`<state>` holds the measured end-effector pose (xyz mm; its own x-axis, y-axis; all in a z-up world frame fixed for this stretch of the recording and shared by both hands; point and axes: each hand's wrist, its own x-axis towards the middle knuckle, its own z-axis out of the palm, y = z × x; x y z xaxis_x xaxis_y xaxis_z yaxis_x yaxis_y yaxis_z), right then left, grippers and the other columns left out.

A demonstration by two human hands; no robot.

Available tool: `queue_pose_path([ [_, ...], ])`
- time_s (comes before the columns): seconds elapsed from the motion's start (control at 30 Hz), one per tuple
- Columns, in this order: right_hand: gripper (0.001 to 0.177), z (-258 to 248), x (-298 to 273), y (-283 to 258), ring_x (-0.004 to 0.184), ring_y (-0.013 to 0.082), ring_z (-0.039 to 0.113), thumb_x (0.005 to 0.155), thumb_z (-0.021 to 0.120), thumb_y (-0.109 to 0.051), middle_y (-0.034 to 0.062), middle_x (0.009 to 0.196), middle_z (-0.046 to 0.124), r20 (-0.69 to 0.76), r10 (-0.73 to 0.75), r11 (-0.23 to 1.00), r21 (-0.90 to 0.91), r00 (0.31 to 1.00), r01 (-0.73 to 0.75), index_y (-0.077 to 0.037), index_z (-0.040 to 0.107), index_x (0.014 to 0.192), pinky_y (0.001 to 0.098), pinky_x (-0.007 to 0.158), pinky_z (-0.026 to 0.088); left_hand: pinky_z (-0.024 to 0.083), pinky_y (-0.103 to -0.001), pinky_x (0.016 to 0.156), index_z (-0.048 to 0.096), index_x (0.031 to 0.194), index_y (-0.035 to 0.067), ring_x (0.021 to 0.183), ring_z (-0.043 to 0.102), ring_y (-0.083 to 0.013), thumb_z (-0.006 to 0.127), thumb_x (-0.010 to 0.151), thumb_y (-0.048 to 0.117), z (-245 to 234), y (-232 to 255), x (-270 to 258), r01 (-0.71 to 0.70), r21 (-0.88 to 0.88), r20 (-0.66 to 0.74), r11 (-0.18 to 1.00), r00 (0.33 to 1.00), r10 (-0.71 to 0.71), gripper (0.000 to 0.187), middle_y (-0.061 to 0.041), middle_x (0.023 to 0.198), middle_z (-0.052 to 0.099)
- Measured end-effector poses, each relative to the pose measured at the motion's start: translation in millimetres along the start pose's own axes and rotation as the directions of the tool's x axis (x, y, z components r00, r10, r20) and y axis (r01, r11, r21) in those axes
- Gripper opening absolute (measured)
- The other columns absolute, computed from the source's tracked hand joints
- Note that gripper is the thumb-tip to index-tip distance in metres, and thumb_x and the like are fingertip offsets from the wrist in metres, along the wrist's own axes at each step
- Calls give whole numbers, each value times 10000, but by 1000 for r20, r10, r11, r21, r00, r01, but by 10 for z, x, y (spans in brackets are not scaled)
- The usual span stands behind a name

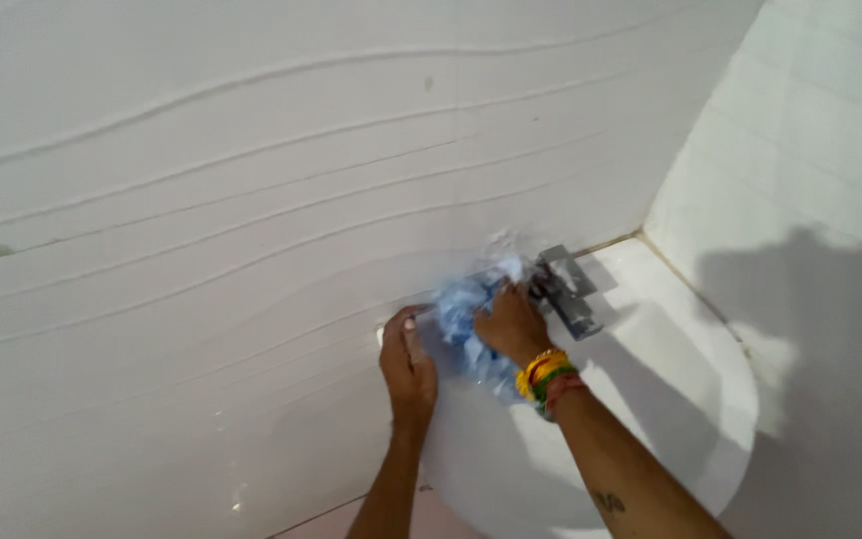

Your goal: The person applies cleaning foam to a small wall-mounted sink and a faucet, scrubbing the surfaces with a blue sponge and wiping different parts of the basin.

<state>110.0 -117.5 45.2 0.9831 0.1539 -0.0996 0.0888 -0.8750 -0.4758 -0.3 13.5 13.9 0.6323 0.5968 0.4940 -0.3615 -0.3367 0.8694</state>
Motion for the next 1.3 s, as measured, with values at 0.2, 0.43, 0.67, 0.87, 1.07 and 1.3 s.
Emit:
queue_pose_path([
  [0.2,701,167,-60,-120,1370,365,491,883,675,-352,170,1522,473,61,-105,986,-125,993,112,-112,443,1499,466,1091,454,492,-337,985,641,1218,-17,1072,647,-257,425,1092,170,-28,2,26,26,-119,27,993,999,-23,312,-166,1142,697],
  [0.43,563,459,-350,-65,1343,331,570,771,665,-199,129,1397,637,-51,-638,768,-99,768,632,-170,644,1333,426,1125,485,493,-349,987,634,1236,-34,1079,648,-266,436,1078,211,-28,-52,45,11,-50,-45,999,999,-14,353,-171,1169,680],
  [0.67,674,309,-204,115,1291,404,539,867,657,-250,222,1393,561,-71,-171,984,-57,983,167,-117,465,1499,477,1027,498,485,-348,987,628,1248,-35,1076,646,-264,416,1105,242,-34,-16,29,77,-111,-26,991,996,-81,378,-177,1170,694],
  [0.87,644,557,-428,-201,1383,386,477,791,712,-209,186,1457,551,22,-470,869,-166,882,467,-147,549,1411,471,1119,439,504,-341,929,642,1223,-31,998,641,-258,408,1098,230,-58,-75,33,78,-98,-62,992,995,-84,372,-168,1124,702],
  [1.07,650,265,-312,219,1392,373,456,838,679,-244,181,1461,538,66,-388,911,-121,919,394,-148,524,1462,480,1108,418,490,-352,1005,620,1258,-29,1078,643,-281,398,1100,184,-59,-88,-44,125,-129,-50,984,990,-133,346,-187,1180,689],
  [1.3,692,332,-212,61,1344,397,509,877,712,-411,200,1491,511,-27,-306,947,-110,952,302,-115,514,1471,472,1089,473,305,-483,1138,371,1446,-103,1356,399,-487,566,936,81,-283,-6,-735,49,466,9,883,998,-60,576,-343,1490,413],
])
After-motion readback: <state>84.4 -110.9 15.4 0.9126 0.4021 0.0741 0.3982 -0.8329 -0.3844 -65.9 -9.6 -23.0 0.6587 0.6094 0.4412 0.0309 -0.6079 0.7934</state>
